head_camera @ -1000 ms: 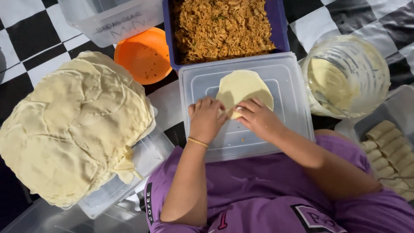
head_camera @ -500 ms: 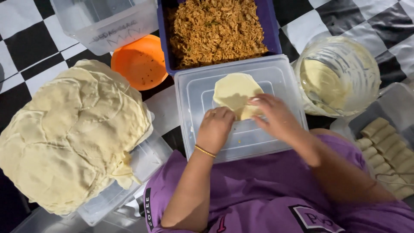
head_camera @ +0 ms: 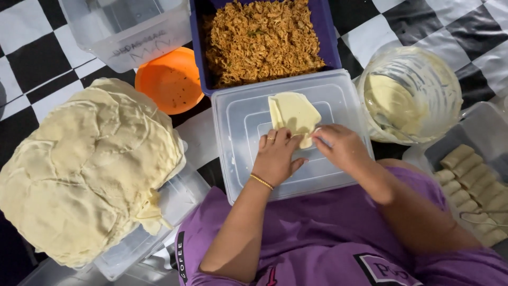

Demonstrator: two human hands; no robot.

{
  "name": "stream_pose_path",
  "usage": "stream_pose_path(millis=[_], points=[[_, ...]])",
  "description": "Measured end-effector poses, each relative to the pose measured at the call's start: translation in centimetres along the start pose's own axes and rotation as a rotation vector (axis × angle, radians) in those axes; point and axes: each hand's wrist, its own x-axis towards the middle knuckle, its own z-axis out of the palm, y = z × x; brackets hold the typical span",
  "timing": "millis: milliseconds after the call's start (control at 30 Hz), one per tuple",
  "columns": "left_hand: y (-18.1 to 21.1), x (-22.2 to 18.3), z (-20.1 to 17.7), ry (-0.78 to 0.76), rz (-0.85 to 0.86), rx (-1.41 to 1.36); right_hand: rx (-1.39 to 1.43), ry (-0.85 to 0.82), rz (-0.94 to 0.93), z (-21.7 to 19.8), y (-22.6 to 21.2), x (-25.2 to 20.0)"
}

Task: Preparing rolled food items by placing filling on wrappers and rolling them up manually.

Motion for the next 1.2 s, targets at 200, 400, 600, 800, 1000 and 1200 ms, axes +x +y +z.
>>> stream_pose_path(millis=[200,400,600,800,1000,1200], points=[[-1.2,-0.2,-0.3,0.303,-0.04,-0.11,0.027,0.053,-0.393,1.3,-0.5,1.1],[-3.1,-0.7,-0.2,0.398,-0.104,-0.082,0.085,-0.003,-0.37,1.1,-1.0,1.5],[-2.3,-0.4,0.1,0.063,-0.135,-0.026,0.148,-0.094,-0.285,1.6,-0.1,1.3],[-0.1,-0.2,-1.7,0.016,-0.097,-0.051,-0.013,-0.005,0.054,3.6,3.8,2.9],[0.3,0.1,-0.5,-0.04,-0.037,-0.034,-0.172,0.041,0.169,7.0,4.9,3.7],[-0.2,0.1,-0.7,-0.036,-0.069,-0.024,-0.065,0.057,0.198,6.7,4.8,3.9]])
